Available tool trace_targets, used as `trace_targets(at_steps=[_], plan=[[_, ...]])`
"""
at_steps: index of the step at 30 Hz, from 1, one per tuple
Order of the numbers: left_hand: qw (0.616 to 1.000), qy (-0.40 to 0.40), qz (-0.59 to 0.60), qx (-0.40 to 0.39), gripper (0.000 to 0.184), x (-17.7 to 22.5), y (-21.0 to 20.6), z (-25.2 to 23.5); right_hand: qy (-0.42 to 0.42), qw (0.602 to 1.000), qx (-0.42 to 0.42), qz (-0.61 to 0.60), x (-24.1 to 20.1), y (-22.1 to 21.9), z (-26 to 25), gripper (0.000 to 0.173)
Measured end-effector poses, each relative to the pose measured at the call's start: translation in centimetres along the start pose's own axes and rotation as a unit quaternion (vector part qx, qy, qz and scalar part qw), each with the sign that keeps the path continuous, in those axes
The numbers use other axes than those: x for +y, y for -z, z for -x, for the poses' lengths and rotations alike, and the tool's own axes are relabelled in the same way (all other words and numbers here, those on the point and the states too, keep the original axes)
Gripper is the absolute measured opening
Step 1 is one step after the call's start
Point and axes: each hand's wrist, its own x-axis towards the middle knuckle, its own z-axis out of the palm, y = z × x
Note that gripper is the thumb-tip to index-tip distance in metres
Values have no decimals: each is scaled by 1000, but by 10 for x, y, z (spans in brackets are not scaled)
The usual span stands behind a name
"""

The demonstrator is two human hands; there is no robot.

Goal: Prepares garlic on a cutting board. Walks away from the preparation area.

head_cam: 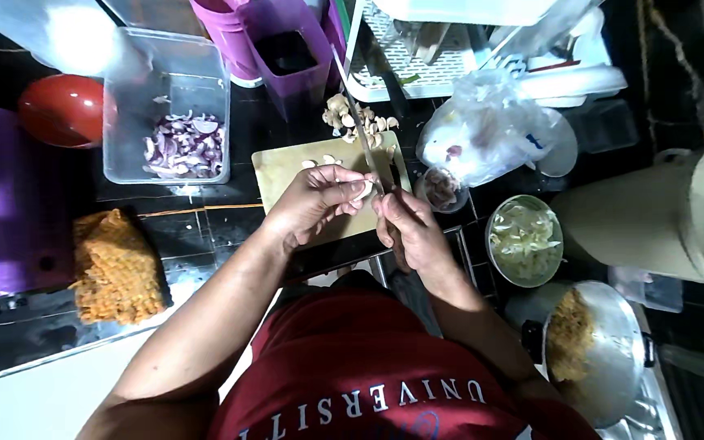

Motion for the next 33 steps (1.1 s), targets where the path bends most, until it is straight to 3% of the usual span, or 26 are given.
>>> trace_targets(at_steps=[4, 7, 10, 17, 21, 23, 26, 30, 33], plan=[[998, 33, 56, -13, 16, -1, 3, -8, -76, 989, -28, -124, -7, 6, -1, 33], [1000, 15, 22, -13, 24, -4, -1, -13, -71, 992, -11, -102, -9, 4, 0, 30], [1000, 1, -10, -3, 17, -3, -7, -16, -70, 992, -10, -102, -11, 6, -1, 26], [984, 66, 166, 16, 27, 0, -6, -34, -59, 989, 29, -129, -24, 35, -9, 33], [981, 88, 173, 14, 31, -3, -16, -45, -42, 989, 35, -136, -30, 54, -14, 32], [982, 96, 158, 22, 33, -5, -19, -50, 6, 994, 59, -86, -38, 73, -18, 31], [983, 97, 140, 65, 35, -7, -18, -56, 65, 974, 201, 84, -68, 111, -30, 29], [987, 87, 110, 84, 40, -6, -16, -60, 20, 907, 351, 231, -94, 173, -60, 37], [985, 78, 113, 105, 33, -10, -14, -63, -42, 860, 358, 362, -92, 215, -72, 59]])
